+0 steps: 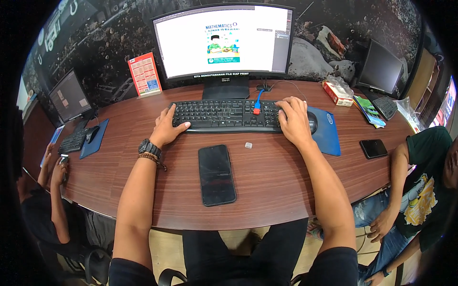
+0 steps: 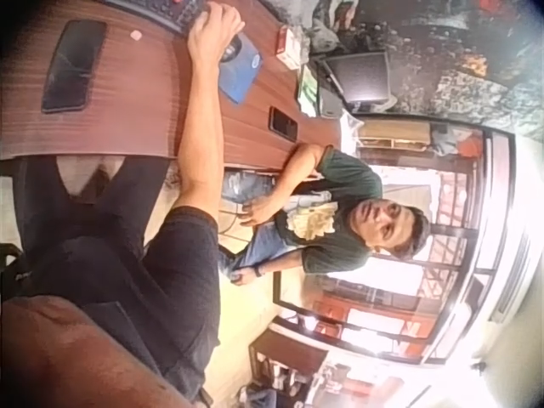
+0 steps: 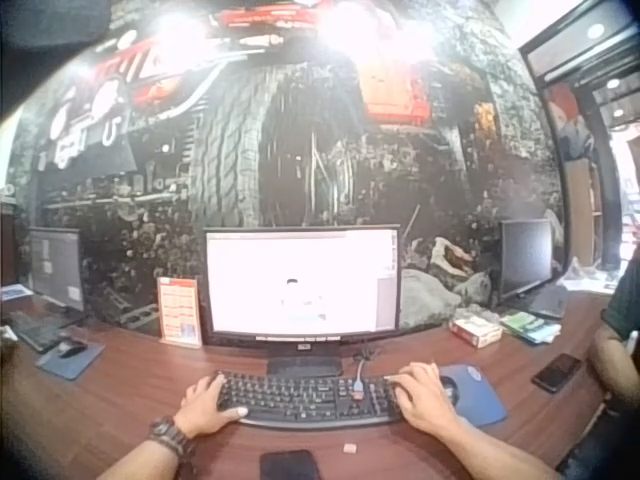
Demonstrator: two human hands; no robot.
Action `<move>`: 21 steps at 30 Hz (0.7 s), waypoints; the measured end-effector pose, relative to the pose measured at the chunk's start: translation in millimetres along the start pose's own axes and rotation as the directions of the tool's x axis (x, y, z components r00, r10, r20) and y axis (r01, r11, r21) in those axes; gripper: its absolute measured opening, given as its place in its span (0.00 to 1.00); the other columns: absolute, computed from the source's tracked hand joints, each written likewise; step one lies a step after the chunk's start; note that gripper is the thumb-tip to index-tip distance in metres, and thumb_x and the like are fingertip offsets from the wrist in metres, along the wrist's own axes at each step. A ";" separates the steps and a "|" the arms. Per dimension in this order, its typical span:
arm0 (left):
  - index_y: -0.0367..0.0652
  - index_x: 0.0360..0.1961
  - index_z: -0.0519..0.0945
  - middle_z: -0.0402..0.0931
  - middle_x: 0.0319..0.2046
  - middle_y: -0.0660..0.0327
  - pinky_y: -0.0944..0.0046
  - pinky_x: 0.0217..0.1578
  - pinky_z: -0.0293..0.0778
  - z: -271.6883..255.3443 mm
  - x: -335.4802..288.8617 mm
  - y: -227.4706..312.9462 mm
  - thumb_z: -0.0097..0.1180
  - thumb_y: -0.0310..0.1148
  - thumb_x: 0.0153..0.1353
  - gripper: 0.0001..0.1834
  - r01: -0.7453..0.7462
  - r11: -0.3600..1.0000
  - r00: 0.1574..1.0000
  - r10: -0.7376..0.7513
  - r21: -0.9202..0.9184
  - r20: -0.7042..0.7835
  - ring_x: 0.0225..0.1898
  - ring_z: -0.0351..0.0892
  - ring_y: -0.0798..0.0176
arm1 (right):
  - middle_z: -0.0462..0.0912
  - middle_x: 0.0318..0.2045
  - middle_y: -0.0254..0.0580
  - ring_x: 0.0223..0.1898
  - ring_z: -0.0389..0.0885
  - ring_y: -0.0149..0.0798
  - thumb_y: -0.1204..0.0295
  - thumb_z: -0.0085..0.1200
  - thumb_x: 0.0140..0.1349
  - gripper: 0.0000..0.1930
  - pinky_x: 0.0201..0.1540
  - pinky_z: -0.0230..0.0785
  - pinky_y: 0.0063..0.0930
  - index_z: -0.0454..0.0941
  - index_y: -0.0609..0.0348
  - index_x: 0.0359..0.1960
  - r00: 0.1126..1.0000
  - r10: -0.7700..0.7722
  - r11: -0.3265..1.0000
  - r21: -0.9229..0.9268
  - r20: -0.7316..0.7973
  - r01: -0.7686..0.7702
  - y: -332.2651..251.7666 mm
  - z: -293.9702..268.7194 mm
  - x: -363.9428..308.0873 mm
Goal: Design a school mathematics book banner or document layout using graphics editing software.
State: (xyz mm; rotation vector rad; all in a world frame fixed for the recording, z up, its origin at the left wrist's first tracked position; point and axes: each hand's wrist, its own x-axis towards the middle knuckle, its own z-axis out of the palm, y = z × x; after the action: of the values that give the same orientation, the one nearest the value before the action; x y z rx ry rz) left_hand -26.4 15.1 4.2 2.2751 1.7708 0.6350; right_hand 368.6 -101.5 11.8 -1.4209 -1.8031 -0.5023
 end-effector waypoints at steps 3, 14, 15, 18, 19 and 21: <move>0.47 0.75 0.55 0.51 0.73 0.43 0.34 0.66 0.56 1.4 0.5 -1.7 0.65 0.61 0.55 0.54 -0.003 1.000 1.000 0.003 -0.001 0.000 0.72 0.50 0.33 | 0.76 0.45 0.44 0.57 0.70 0.49 0.76 0.53 0.61 0.10 0.63 0.56 0.49 0.80 0.58 0.44 1.000 0.020 0.999 0.026 0.022 -0.021 -1.4 0.6 -0.7; 0.46 0.75 0.55 0.52 0.72 0.43 0.32 0.66 0.55 2.3 0.4 -1.8 0.64 0.62 0.55 0.54 -0.008 1.000 1.000 0.008 -0.005 0.014 0.72 0.50 0.33 | 0.74 0.51 0.44 0.62 0.66 0.50 0.70 0.55 0.64 0.08 0.69 0.48 0.62 0.83 0.52 0.42 0.982 -0.002 1.000 0.026 0.191 -0.003 -5.3 7.7 -9.5; 0.46 0.75 0.55 0.52 0.72 0.43 0.32 0.66 0.55 2.3 0.5 -2.5 0.64 0.62 0.55 0.54 -0.007 1.000 1.000 0.007 -0.004 0.012 0.72 0.50 0.33 | 0.74 0.52 0.44 0.63 0.65 0.50 0.69 0.55 0.64 0.08 0.70 0.47 0.62 0.84 0.52 0.41 0.974 0.000 1.000 -0.003 0.225 0.001 -6.5 7.6 -9.9; 0.46 0.75 0.55 0.52 0.73 0.43 0.32 0.66 0.55 1.6 0.3 -2.4 0.64 0.63 0.55 0.54 -0.006 1.000 1.000 0.006 -0.002 0.008 0.72 0.50 0.33 | 0.74 0.53 0.44 0.64 0.64 0.50 0.68 0.54 0.65 0.09 0.70 0.46 0.63 0.83 0.51 0.44 0.972 0.028 1.000 -0.017 0.233 -0.025 -8.7 5.1 -8.4; 0.46 0.75 0.55 0.52 0.73 0.44 0.33 0.66 0.55 1.2 -0.2 -2.2 0.64 0.63 0.55 0.54 -0.003 1.000 1.000 0.003 -0.002 0.013 0.72 0.50 0.33 | 0.74 0.54 0.44 0.65 0.63 0.50 0.68 0.54 0.65 0.10 0.71 0.45 0.63 0.83 0.51 0.45 0.970 0.043 0.999 -0.025 0.237 -0.039 -9.0 4.8 -7.8; 0.46 0.75 0.55 0.52 0.73 0.44 0.33 0.66 0.54 0.9 -0.3 -0.5 0.63 0.63 0.55 0.54 -0.002 1.000 1.000 0.002 -0.003 0.016 0.72 0.50 0.33 | 0.74 0.54 0.42 0.65 0.63 0.50 0.70 0.53 0.65 0.12 0.71 0.44 0.63 0.81 0.51 0.49 0.969 0.037 0.999 0.005 0.245 -0.040 -7.0 3.2 -6.5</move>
State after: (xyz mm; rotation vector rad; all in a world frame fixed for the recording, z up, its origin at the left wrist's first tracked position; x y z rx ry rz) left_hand -26.5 15.1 3.1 2.2742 1.7594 0.6179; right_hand 361.4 -105.5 5.9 -1.5637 -1.9629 -0.3068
